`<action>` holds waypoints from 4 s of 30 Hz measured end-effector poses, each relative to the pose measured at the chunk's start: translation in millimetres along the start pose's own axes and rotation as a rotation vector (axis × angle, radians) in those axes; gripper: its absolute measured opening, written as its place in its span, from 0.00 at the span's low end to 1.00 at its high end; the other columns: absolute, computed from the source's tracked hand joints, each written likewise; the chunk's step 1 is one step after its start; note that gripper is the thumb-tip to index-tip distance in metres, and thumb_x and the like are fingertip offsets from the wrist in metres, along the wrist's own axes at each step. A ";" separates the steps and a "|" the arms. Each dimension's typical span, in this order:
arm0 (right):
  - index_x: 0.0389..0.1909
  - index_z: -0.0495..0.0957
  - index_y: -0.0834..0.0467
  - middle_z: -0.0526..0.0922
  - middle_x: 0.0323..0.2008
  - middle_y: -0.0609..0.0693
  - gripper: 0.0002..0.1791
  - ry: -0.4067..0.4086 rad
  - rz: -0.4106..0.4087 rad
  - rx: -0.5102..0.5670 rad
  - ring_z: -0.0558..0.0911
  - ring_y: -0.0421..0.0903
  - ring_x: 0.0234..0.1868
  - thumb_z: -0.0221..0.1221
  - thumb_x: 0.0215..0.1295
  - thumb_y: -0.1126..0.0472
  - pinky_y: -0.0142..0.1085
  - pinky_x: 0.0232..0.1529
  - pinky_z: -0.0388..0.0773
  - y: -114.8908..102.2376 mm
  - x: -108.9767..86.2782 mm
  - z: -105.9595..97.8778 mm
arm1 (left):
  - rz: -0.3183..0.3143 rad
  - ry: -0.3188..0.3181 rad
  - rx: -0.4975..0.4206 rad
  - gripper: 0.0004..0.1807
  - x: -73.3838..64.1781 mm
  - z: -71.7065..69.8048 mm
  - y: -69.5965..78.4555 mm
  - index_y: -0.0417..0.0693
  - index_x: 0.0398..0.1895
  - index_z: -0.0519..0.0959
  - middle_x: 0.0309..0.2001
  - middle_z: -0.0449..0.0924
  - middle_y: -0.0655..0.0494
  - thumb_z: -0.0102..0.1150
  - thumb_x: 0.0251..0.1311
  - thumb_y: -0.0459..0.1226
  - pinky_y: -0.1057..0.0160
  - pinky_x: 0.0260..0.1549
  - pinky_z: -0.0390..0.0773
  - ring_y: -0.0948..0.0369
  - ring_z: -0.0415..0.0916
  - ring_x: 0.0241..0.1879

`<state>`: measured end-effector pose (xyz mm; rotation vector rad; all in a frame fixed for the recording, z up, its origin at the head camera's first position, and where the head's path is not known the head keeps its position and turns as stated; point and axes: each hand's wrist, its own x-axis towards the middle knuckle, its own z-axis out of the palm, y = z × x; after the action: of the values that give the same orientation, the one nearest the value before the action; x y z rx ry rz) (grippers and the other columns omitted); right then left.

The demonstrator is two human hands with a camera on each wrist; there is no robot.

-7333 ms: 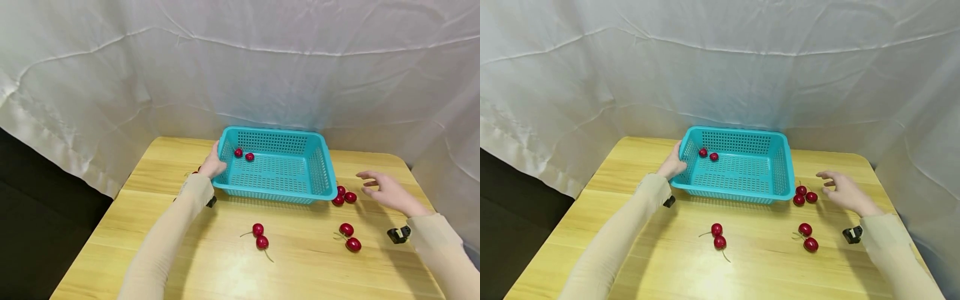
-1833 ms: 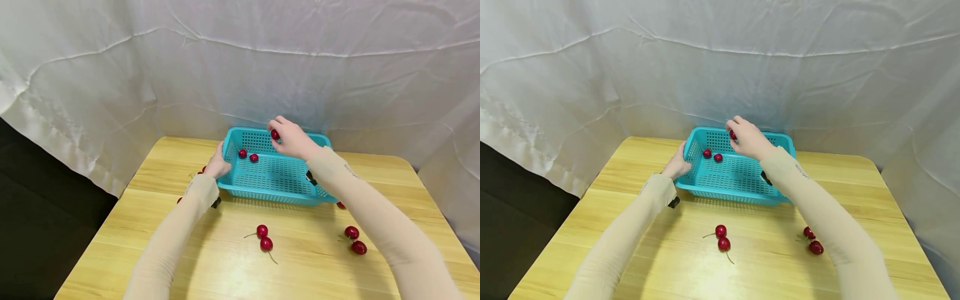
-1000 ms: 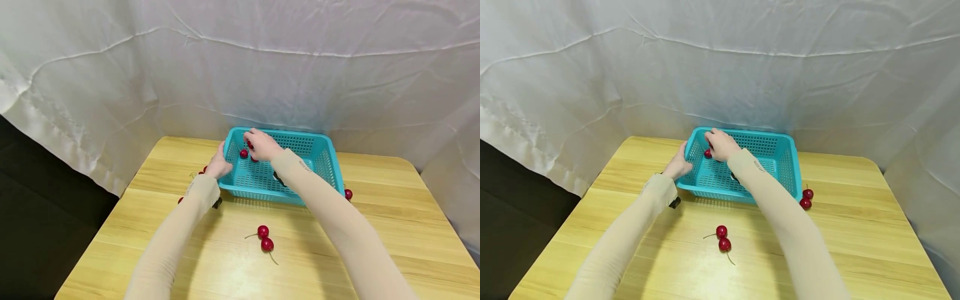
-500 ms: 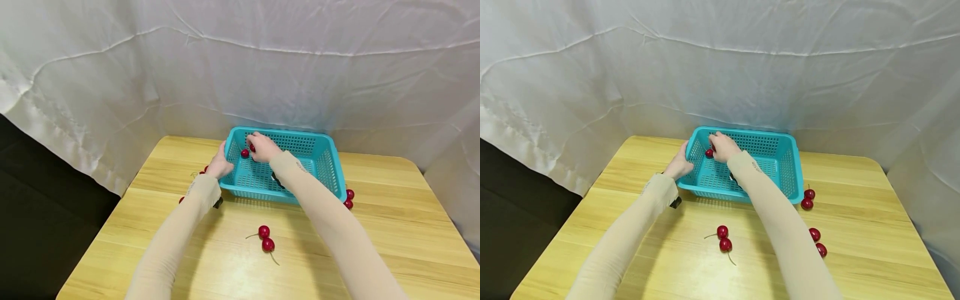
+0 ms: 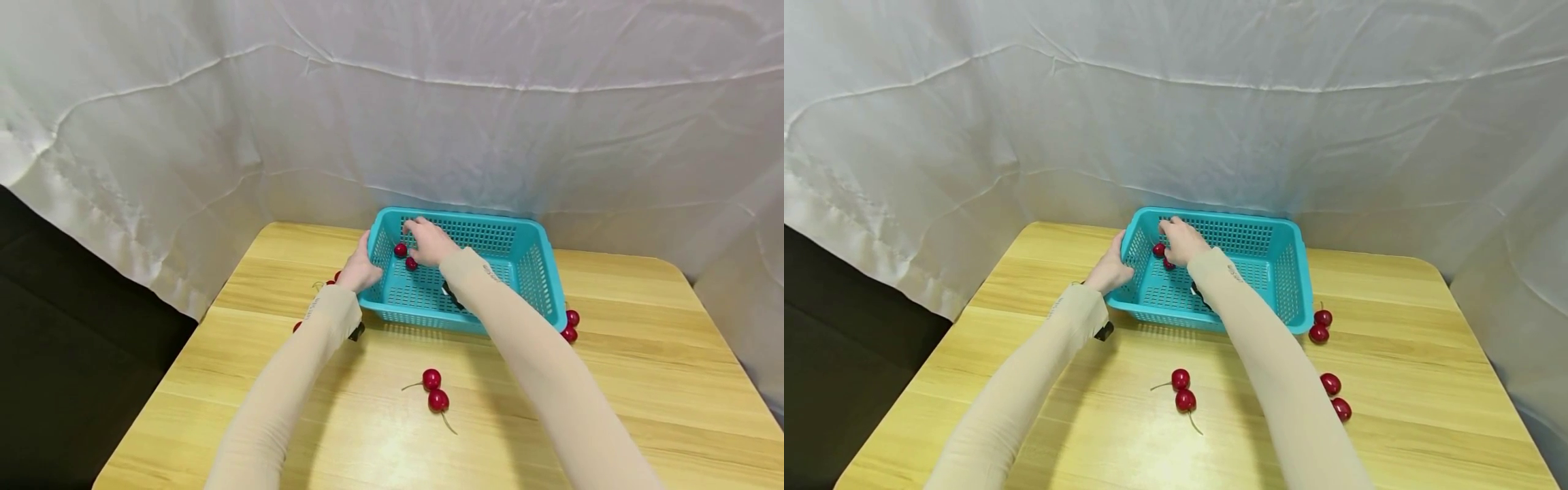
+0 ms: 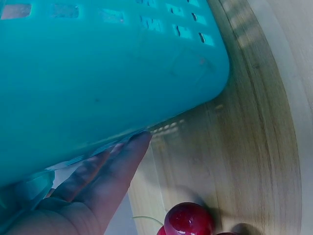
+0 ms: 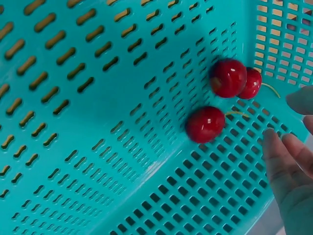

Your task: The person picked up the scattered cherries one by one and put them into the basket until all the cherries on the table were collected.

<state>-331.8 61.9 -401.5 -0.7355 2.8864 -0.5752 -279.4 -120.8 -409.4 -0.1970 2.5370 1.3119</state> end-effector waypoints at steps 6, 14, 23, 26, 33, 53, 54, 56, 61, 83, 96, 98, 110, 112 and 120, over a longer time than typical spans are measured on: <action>0.65 0.71 0.59 0.73 0.64 0.60 0.24 -0.032 0.006 -0.015 0.77 0.57 0.60 0.59 0.69 0.64 0.51 0.59 0.77 3.4 -0.5 -1.9 | -0.002 -0.005 -0.013 0.57 1.1 -0.5 -1.0 0.70 0.81 0.38 0.75 0.62 0.45 0.58 0.58 0.22 0.31 0.62 0.71 0.40 0.68 0.68; 0.65 0.71 0.58 0.75 0.64 0.59 0.24 -0.046 0.032 -0.036 0.77 0.56 0.61 0.59 0.70 0.62 0.50 0.58 0.78 6.0 -3.6 -7.5 | 0.017 -0.002 -0.005 0.57 -0.5 -1.4 -1.6 0.69 0.81 0.38 0.75 0.62 0.44 0.57 0.58 0.22 0.32 0.62 0.72 0.40 0.68 0.68; 0.64 0.72 0.59 0.76 0.64 0.59 0.22 -0.062 0.035 -0.064 0.79 0.56 0.58 0.57 0.70 0.62 0.51 0.58 0.78 5.8 -9.6 -19.1 | 0.021 0.005 -0.002 0.56 0.3 -2.6 -2.8 0.67 0.81 0.39 0.74 0.63 0.44 0.58 0.58 0.23 0.31 0.61 0.72 0.39 0.68 0.68; 0.64 0.72 0.59 0.76 0.63 0.59 0.22 -0.062 0.039 -0.077 0.79 0.56 0.56 0.57 0.70 0.62 0.50 0.56 0.79 8.2 -12.0 -23.4 | 0.024 0.002 0.010 0.56 0.4 -2.8 -3.6 0.68 0.81 0.39 0.74 0.62 0.44 0.57 0.59 0.23 0.32 0.61 0.73 0.40 0.68 0.68; 0.64 0.72 0.59 0.76 0.64 0.59 0.22 -0.077 0.056 -0.085 0.80 0.56 0.56 0.58 0.70 0.61 0.50 0.56 0.79 10.0 -20.1 -35.9 | 0.016 0.001 0.018 0.57 4.2 -4.6 -5.8 0.70 0.81 0.38 0.74 0.62 0.44 0.56 0.58 0.22 0.33 0.60 0.74 0.40 0.68 0.68; 0.61 0.74 0.60 0.79 0.57 0.62 0.21 -0.045 0.043 -0.110 0.79 0.57 0.56 0.60 0.69 0.60 0.53 0.55 0.78 25.7 -64.3 -70.4 | 0.004 -0.005 0.013 0.57 5.2 -8.4 -5.0 0.68 0.81 0.37 0.76 0.61 0.45 0.57 0.59 0.22 0.31 0.63 0.71 0.40 0.66 0.69; 0.61 0.74 0.60 0.79 0.57 0.62 0.21 -0.043 0.039 -0.104 0.79 0.57 0.56 0.60 0.69 0.60 0.53 0.55 0.78 26.0 -67.2 -71.6 | 0.005 -0.005 0.015 0.56 5.2 -8.4 -5.3 0.68 0.81 0.37 0.76 0.60 0.45 0.57 0.60 0.22 0.32 0.63 0.71 0.40 0.66 0.69; 0.61 0.74 0.61 0.80 0.55 0.62 0.21 -0.038 0.029 -0.093 0.79 0.57 0.55 0.59 0.69 0.61 0.53 0.54 0.78 27.0 -72.5 -73.5 | 0.007 0.000 0.018 0.55 5.4 -8.5 -6.0 0.68 0.81 0.38 0.76 0.61 0.45 0.56 0.60 0.23 0.32 0.63 0.71 0.41 0.67 0.69; 0.60 0.75 0.61 0.80 0.54 0.61 0.20 -0.003 0.013 -0.060 0.79 0.58 0.54 0.59 0.69 0.61 0.53 0.54 0.78 32.7 -88.3 -79.2 | 0.017 0.003 0.015 0.55 6.1 -9.6 -5.9 0.69 0.81 0.39 0.75 0.62 0.45 0.56 0.60 0.23 0.31 0.63 0.71 0.40 0.68 0.68; 0.57 0.75 0.65 0.81 0.54 0.64 0.19 0.208 0.051 0.150 0.84 0.60 0.50 0.61 0.69 0.63 0.56 0.52 0.83 65.6 -178.4 -99.8 | -0.002 0.000 0.001 0.56 3.5 -11.6 -3.3 0.69 0.81 0.38 0.76 0.61 0.45 0.57 0.60 0.23 0.32 0.65 0.69 0.40 0.65 0.70; 0.54 0.76 0.66 0.81 0.51 0.65 0.16 0.383 0.112 0.257 0.73 0.15 0.41 0.61 0.68 0.65 0.10 0.39 0.71 117.5 -240.5 -92.2 | -0.005 0.001 -0.006 0.56 4.2 -13.0 -2.8 0.69 0.81 0.38 0.76 0.61 0.45 0.58 0.60 0.23 0.33 0.63 0.72 0.41 0.67 0.69; 0.55 0.76 0.66 0.80 0.51 0.66 0.17 0.386 0.137 0.271 0.72 0.14 0.41 0.61 0.69 0.64 0.11 0.39 0.72 126.1 -248.6 -88.0 | -0.002 0.003 -0.005 0.56 3.8 -13.4 -2.3 0.68 0.81 0.38 0.76 0.60 0.45 0.57 0.60 0.23 0.32 0.62 0.72 0.41 0.67 0.69; 0.54 0.76 0.66 0.81 0.52 0.67 0.16 0.287 0.142 0.271 0.74 0.17 0.41 0.62 0.67 0.66 0.22 0.37 0.80 151.5 -274.2 -45.5 | 0.010 0.006 0.005 0.57 3.0 -12.0 -3.5 0.67 0.81 0.38 0.76 0.60 0.44 0.58 0.60 0.23 0.34 0.64 0.71 0.41 0.66 0.70; 0.53 0.77 0.67 0.82 0.51 0.67 0.17 0.275 0.126 0.262 0.76 0.20 0.41 0.63 0.65 0.67 0.23 0.37 0.80 150.9 -275.2 -40.8 | 0.011 0.009 0.007 0.56 1.5 -12.0 -3.2 0.67 0.81 0.38 0.75 0.61 0.43 0.58 0.60 0.23 0.34 0.64 0.71 0.41 0.66 0.69; 0.51 0.81 0.65 0.81 0.44 0.63 0.19 0.250 0.001 0.158 0.79 0.34 0.35 0.69 0.56 0.70 0.27 0.31 0.83 149.1 -277.3 -23.2 | -0.009 0.009 0.007 0.57 2.1 -11.8 -2.3 0.69 0.81 0.38 0.75 0.60 0.44 0.58 0.60 0.23 0.33 0.63 0.71 0.40 0.66 0.69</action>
<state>-158.6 323.8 -434.6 -0.6826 3.0156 -0.9462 -282.9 -131.8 -405.3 -0.2132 2.5452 1.3014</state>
